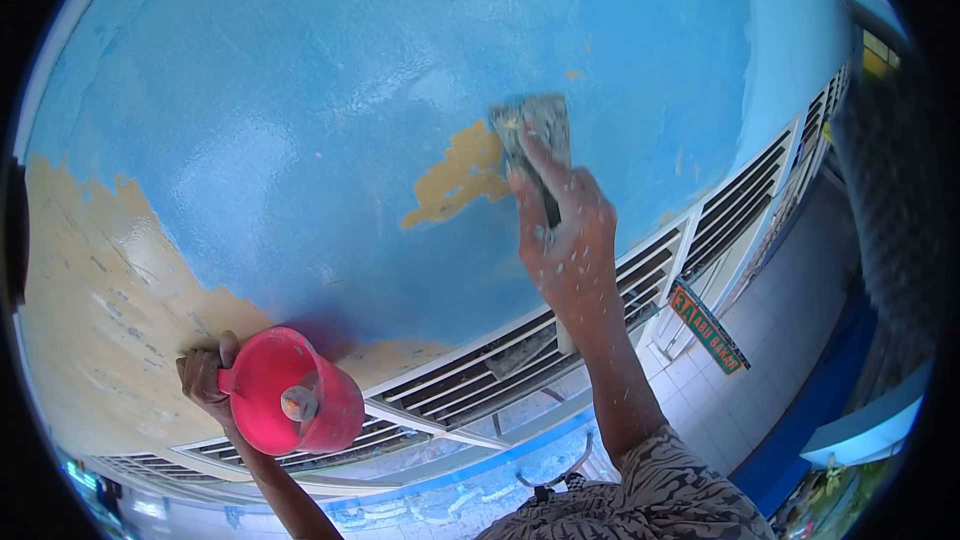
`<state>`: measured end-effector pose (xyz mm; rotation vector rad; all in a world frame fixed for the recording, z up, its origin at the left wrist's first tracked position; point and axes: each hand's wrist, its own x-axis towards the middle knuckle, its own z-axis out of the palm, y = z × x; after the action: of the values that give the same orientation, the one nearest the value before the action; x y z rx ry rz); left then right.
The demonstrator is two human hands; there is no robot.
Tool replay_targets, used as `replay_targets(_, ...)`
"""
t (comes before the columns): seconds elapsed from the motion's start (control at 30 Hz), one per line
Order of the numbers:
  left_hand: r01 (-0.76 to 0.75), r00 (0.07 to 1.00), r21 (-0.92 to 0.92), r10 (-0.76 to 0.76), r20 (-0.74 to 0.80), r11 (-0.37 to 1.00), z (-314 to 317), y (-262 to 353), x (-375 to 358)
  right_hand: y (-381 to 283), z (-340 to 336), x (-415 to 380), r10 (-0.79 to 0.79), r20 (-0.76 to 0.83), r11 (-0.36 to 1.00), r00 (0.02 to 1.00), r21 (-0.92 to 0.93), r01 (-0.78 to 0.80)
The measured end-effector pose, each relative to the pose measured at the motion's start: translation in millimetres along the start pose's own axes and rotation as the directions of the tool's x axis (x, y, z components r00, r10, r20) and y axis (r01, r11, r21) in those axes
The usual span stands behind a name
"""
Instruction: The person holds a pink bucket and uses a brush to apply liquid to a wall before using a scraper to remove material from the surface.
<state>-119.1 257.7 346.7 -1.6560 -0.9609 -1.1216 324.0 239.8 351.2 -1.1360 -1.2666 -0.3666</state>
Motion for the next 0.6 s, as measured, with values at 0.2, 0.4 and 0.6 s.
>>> replay_targets(0.2,-0.009,1.000,0.006,0.009,-0.003,1.000,1,-2,1,1,-10,-39,0.150,0.116,0.988,0.982,-0.052,-0.145)
replay_targets(0.4,0.023,1.000,-0.020,-0.023,-0.002,1.000,1,4,3,0,-11,-2,0.099,0.036,0.995,0.994,0.015,-0.099)
replay_targets(0.6,-0.025,1.000,0.014,0.025,-0.003,1.000,0,-3,1,9,-10,-29,0.126,0.130,0.991,0.983,-0.055,-0.120)
